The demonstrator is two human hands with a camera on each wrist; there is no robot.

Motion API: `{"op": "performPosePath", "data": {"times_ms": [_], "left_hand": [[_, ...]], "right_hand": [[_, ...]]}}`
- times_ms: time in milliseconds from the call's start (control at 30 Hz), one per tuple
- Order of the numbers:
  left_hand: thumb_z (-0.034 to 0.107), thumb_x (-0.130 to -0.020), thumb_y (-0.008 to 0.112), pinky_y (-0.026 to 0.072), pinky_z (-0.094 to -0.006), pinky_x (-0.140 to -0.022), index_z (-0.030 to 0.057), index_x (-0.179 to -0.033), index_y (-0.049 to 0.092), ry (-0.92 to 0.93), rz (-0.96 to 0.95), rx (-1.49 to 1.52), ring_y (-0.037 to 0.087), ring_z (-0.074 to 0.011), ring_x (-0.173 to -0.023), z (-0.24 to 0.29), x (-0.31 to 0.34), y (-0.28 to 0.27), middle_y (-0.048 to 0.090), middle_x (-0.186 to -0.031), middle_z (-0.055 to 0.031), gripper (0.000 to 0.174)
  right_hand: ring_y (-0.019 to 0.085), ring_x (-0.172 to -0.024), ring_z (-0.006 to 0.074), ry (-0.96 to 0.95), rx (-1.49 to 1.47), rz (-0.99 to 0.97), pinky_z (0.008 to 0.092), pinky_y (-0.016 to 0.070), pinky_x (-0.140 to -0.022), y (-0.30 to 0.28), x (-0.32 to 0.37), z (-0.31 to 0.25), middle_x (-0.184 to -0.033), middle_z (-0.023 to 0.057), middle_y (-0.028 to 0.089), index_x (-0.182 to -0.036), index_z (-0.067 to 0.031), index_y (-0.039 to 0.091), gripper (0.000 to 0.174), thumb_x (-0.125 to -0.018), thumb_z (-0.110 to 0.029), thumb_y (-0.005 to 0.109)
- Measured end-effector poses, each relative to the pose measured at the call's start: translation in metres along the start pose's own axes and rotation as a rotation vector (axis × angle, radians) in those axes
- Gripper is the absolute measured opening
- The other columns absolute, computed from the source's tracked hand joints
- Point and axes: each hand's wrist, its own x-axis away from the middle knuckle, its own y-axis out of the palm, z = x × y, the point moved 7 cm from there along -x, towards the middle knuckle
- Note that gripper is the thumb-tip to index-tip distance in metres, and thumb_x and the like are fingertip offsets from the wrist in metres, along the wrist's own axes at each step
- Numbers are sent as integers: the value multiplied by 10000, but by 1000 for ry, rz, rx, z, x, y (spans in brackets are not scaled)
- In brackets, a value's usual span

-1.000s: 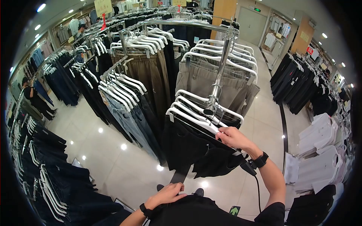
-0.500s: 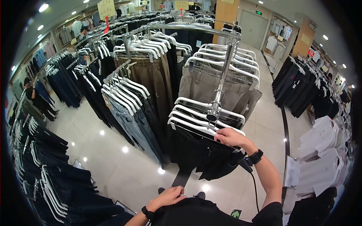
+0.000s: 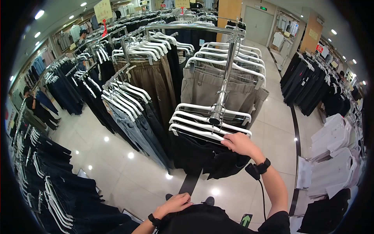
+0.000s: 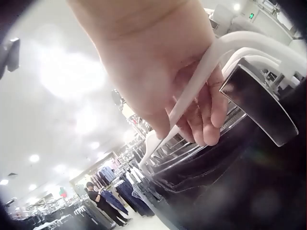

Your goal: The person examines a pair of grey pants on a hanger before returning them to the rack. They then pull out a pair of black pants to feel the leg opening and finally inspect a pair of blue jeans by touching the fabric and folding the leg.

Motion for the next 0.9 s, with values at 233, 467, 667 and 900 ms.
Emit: {"op": "performPosePath", "data": {"times_ms": [233,467,667,900], "left_hand": [[289,-947,578,477,-386,-668,30,-951,522,-63,-4,-5,598,-319,-771,-7,4,2,598,-890,-143,265],[288,-950,574,478,-382,-666,30,-947,520,-60,-23,-10,598,-310,-770,1,-2,2,593,-881,-142,264],[281,-951,570,481,-376,-683,27,-935,520,-64,-4,-25,597,-304,-789,-2,-4,2,583,-901,-134,259],[271,-935,590,471,-387,-683,28,-902,523,-95,-2,-13,590,-311,-796,-3,-3,14,566,-887,-131,255]], "right_hand": [[583,-1033,332,36,-271,419,393,467,-884,-11,70,11,-1127,146,609,-1157,-37,586,353,-820,-90,677],[446,-1230,251,133,-724,826,381,341,-1057,49,121,48,-1322,128,478,-1320,-3,447,606,-773,-78,698],[462,-1211,253,237,-754,1025,387,363,-1046,80,143,91,-1229,131,507,-1264,1,455,590,-755,-102,736],[568,-1103,249,447,-916,501,359,437,-970,231,137,149,-1173,143,601,-1232,1,509,640,-696,-148,827]]}}
